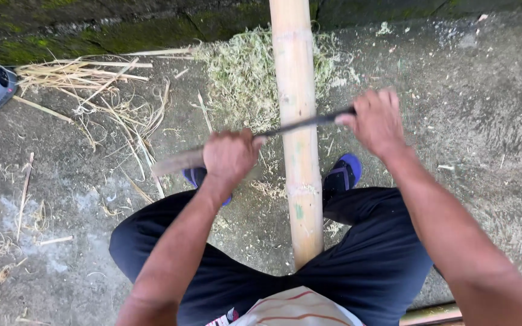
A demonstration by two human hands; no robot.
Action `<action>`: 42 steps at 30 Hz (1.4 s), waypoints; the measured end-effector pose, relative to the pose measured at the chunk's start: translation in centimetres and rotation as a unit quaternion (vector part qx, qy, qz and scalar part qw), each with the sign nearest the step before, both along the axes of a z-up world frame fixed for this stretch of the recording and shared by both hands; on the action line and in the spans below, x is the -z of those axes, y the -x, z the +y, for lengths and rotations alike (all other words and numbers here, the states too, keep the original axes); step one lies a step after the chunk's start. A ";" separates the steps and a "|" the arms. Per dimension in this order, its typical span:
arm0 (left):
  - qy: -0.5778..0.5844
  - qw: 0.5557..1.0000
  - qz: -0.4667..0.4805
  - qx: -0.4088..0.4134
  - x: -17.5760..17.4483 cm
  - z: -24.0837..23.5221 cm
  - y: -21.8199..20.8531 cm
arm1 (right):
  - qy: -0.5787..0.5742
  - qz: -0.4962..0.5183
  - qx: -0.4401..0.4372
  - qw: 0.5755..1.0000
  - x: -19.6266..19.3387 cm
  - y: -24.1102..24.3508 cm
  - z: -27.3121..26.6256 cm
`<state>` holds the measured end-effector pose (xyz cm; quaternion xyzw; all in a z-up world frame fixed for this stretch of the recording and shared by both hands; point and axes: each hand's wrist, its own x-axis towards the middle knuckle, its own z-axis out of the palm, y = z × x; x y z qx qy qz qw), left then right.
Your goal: Scraping the outer layer of a bamboo pole using a machete.
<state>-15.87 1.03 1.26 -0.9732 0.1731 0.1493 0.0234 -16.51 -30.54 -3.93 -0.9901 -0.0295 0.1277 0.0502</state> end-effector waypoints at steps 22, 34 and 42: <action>-0.068 0.995 0.069 0.001 -3.3 -1.7 -1.1 | -0.019 0.012 0.023 0.999 -1.0 -1.9 0.5; 0.011 0.997 0.045 0.058 -0.3 0.2 3.4 | -0.038 0.010 -0.034 0.999 0.0 3.2 0.5; -0.079 0.996 0.044 -0.016 -6.0 -3.4 -14.0 | -0.056 -0.054 0.030 0.997 -2.6 -14.7 -1.0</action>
